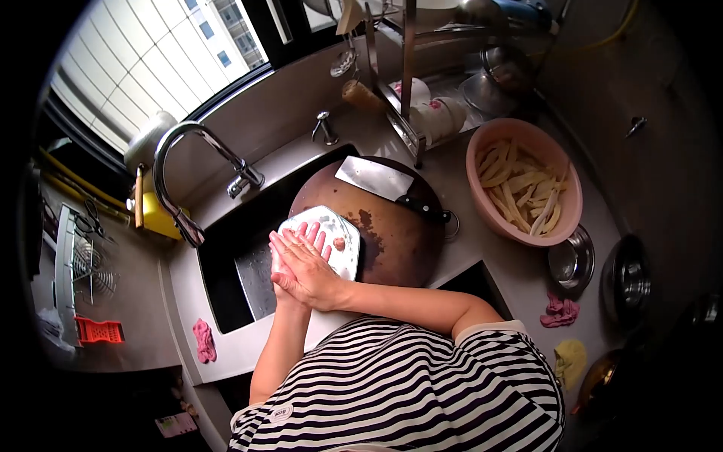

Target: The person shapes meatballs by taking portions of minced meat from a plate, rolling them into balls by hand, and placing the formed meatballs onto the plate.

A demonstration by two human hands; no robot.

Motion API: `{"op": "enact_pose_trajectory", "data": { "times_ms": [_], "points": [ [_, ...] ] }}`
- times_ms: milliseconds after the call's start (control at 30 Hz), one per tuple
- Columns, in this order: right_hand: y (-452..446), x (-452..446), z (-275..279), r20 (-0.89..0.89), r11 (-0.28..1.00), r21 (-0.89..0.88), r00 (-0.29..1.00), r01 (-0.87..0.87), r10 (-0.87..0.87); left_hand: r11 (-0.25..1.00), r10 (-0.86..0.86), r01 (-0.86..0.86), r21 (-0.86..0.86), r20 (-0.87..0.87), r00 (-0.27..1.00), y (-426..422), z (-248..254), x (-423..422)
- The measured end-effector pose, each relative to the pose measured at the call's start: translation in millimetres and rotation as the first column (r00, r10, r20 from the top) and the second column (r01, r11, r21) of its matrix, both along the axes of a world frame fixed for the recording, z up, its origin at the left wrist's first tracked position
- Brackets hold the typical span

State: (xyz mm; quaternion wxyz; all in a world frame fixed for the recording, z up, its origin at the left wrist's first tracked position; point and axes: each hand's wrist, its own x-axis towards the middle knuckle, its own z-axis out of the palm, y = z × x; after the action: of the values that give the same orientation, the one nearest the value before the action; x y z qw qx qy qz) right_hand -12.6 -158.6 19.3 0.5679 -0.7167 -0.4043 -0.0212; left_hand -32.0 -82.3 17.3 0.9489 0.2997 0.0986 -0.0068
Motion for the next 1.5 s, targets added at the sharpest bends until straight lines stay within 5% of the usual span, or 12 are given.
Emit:
{"op": "enact_pose_trajectory", "data": {
  "times_ms": [300,500,567,833,867,933,967,1100,1200,1333,1367,1500],
  "points": [
    [-18,0,-4,0.207,0.976,-0.213,0.978,0.039,0.006,0.988,-0.088,0.094,-0.123,0.051,0.995,13,19,6],
    [-4,22,10,0.086,0.993,-0.111,0.996,0.042,-0.032,0.807,-0.247,0.446,-0.387,0.464,0.851,-9,-9,-3],
    [-14,29,3,0.107,0.978,-0.206,0.994,0.024,-0.002,0.985,-0.17,0.17,-0.021,-0.022,0.985,-10,31,-10],
    [3,11,30,0.139,0.996,-0.081,0.989,-0.041,0.052,0.855,-0.383,0.443,-0.27,0.249,0.89,0,-14,-8],
    [0,23,29,0.108,0.992,-0.124,0.994,0.01,0.004,0.972,-0.222,0.215,-0.1,-0.065,0.973,-25,43,-15],
    [-18,34,27,0.139,0.962,-0.263,0.99,0.074,-0.038,0.971,-0.237,0.237,-0.026,0.023,0.971,-12,42,-12],
    [-22,32,17,0.181,0.95,-0.309,0.984,0.055,0.002,0.941,-0.262,0.27,-0.204,0.066,0.963,9,24,-12],
    [-14,-14,26,0.297,0.976,-0.143,0.934,-0.164,0.2,0.967,-0.233,0.216,0.134,0.133,0.963,6,35,-8],
    [-4,13,23,0.264,0.982,-0.125,0.949,-0.144,0.173,0.902,-0.342,0.365,-0.231,0.135,0.93,-7,18,-7],
    [-30,35,26,0.271,0.928,-0.37,0.953,-0.026,0.135,0.986,-0.165,0.165,0.021,0.004,0.986,-4,56,-23],
    [-31,24,17,0.261,0.891,-0.449,0.944,-0.068,0.204,0.956,-0.233,0.244,-0.163,0.083,0.969,16,35,-18],
    [-14,-10,30,0.297,0.963,-0.181,0.922,-0.2,0.248,0.93,-0.149,0.228,-0.286,0.274,0.95,5,8,-12]
  ]
}}
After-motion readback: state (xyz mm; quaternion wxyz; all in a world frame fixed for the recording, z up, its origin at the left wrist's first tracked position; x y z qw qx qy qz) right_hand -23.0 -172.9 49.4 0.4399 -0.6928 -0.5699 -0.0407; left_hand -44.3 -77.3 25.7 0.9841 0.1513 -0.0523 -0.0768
